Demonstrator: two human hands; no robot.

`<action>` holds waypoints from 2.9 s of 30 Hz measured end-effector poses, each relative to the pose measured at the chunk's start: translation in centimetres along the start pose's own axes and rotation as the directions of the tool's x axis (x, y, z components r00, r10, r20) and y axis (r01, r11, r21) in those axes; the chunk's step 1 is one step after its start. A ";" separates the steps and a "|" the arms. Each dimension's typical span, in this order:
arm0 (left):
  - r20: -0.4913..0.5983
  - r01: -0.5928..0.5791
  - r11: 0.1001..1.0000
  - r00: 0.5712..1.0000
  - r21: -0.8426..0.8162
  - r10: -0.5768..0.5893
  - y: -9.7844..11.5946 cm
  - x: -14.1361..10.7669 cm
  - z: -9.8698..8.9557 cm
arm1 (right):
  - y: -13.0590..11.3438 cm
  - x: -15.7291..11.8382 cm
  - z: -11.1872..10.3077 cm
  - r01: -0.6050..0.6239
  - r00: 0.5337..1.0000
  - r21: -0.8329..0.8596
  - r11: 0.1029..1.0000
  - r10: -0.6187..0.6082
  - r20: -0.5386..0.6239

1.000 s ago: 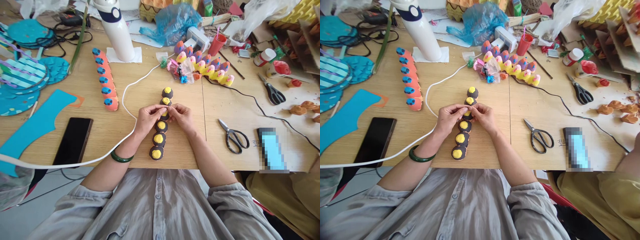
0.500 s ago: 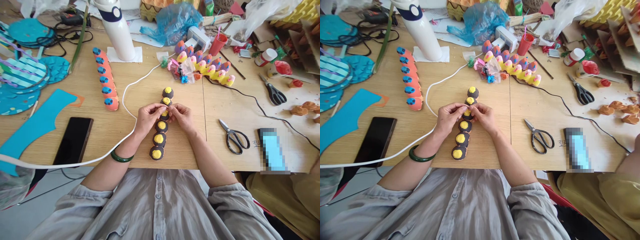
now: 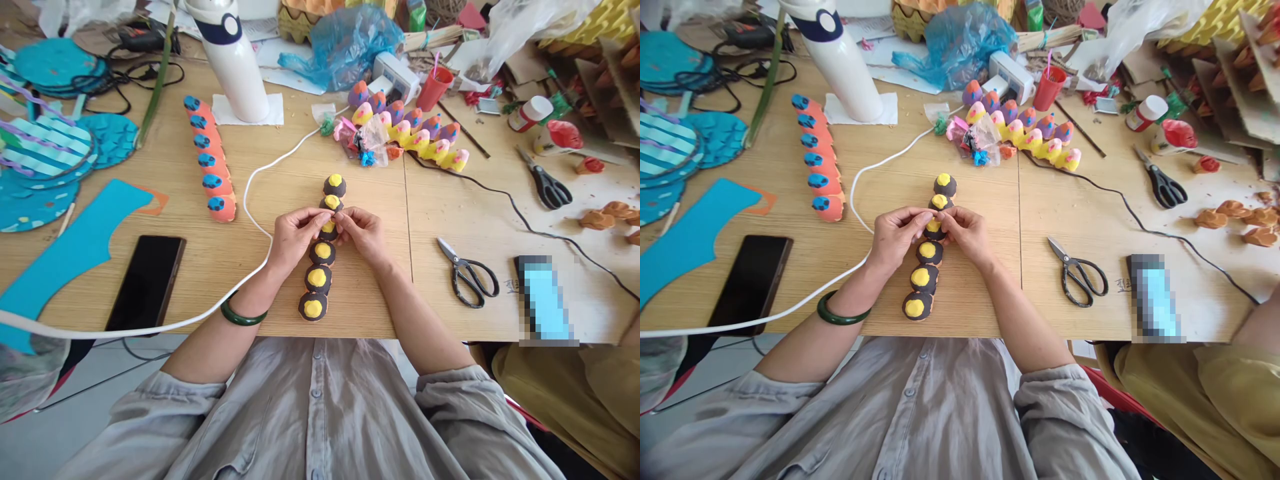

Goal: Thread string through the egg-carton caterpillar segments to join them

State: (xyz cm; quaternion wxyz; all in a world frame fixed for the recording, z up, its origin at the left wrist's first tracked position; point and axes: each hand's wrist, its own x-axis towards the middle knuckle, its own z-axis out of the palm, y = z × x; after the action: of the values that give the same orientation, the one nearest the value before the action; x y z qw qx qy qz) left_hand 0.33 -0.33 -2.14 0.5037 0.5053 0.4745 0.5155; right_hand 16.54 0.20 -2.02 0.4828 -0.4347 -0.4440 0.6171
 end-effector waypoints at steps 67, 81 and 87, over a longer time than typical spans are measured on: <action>-0.032 -0.070 0.991 0.997 0.117 0.074 0.1 -0.2 0.0 | 0.0 0.0 0.1 -0.023 0.998 -0.019 1.000 0.024 0.061; -0.023 -0.019 1.000 1.000 0.002 0.019 0.0 -0.1 0.1 | -0.1 -0.1 0.0 -0.016 0.999 -0.004 1.000 0.016 0.051; -0.045 -0.022 1.000 0.999 0.021 0.023 -0.1 -0.1 0.1 | -0.1 0.0 0.0 -0.029 0.998 -0.015 0.999 0.030 0.062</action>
State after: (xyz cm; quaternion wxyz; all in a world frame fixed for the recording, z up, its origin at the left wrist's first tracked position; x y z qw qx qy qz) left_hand 0.42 -0.39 -2.21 0.4817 0.5041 0.4853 0.5275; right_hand 16.53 0.20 -1.91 0.4566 -0.4254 -0.4565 0.6342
